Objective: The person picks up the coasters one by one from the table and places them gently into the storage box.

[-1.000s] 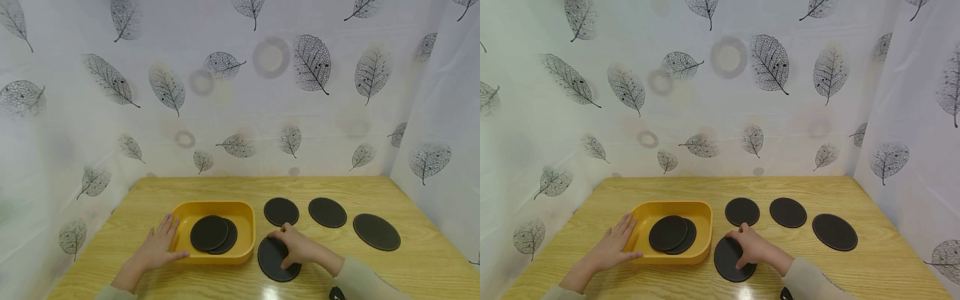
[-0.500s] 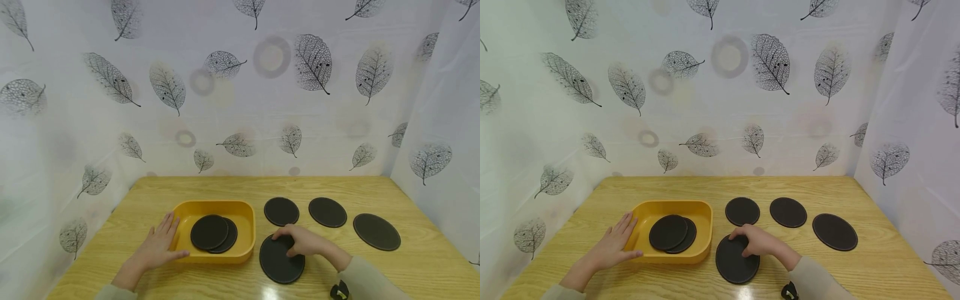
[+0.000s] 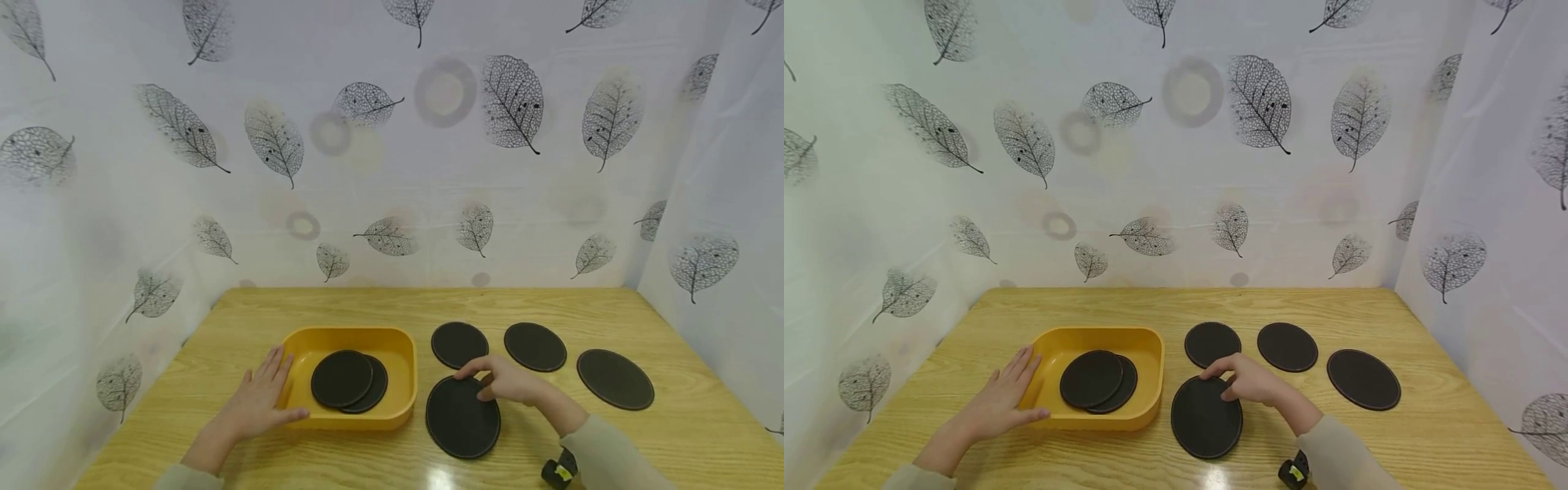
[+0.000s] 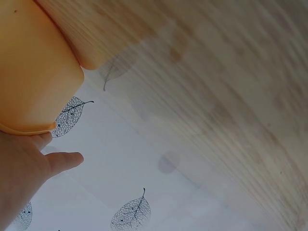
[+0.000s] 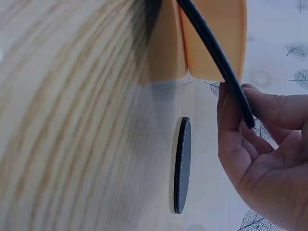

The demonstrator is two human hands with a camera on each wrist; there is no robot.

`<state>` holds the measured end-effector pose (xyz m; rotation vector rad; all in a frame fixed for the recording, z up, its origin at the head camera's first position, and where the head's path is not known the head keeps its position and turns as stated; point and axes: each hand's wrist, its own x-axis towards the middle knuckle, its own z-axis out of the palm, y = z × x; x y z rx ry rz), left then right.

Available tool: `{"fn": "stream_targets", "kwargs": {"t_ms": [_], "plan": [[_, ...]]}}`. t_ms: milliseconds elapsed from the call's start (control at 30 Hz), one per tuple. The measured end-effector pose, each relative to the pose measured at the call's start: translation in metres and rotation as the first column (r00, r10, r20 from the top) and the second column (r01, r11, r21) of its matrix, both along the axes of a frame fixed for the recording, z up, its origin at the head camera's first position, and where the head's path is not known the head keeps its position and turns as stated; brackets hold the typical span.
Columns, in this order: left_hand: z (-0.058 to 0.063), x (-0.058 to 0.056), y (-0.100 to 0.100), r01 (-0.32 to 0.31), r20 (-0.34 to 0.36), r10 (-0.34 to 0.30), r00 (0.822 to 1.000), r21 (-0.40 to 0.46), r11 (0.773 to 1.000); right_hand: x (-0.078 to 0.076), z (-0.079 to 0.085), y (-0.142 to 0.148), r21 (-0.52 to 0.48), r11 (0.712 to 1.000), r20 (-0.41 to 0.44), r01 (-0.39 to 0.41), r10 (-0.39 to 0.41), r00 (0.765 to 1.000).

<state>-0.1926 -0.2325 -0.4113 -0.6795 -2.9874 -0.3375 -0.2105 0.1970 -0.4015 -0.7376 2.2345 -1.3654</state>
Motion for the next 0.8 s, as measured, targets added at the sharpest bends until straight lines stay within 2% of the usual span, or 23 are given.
{"fn": "stream_targets", "kwargs": {"t_ms": [300, 433, 800], "plan": [[0.000, 0.000, 0.000, 0.002, -0.004, -0.002, 1.000, 0.004, 1.000, 0.002, 0.001, 0.005, -0.063, 0.995, 0.059, 0.080, -0.076, 0.995], [0.000, 0.000, 0.000, 0.002, -0.007, -0.002, 1.000, 0.003, 1.000, 0.003, 0.004, 0.008, -0.129, 0.985, 0.099, 0.117, -0.105, 0.990], [0.001, 0.001, 0.001, 0.003, -0.012, -0.003, 1.000, -0.001, 1.000, -0.002, 0.013, 0.004, -0.310, 0.932, 0.174, 0.190, -0.141, 0.975]]}}
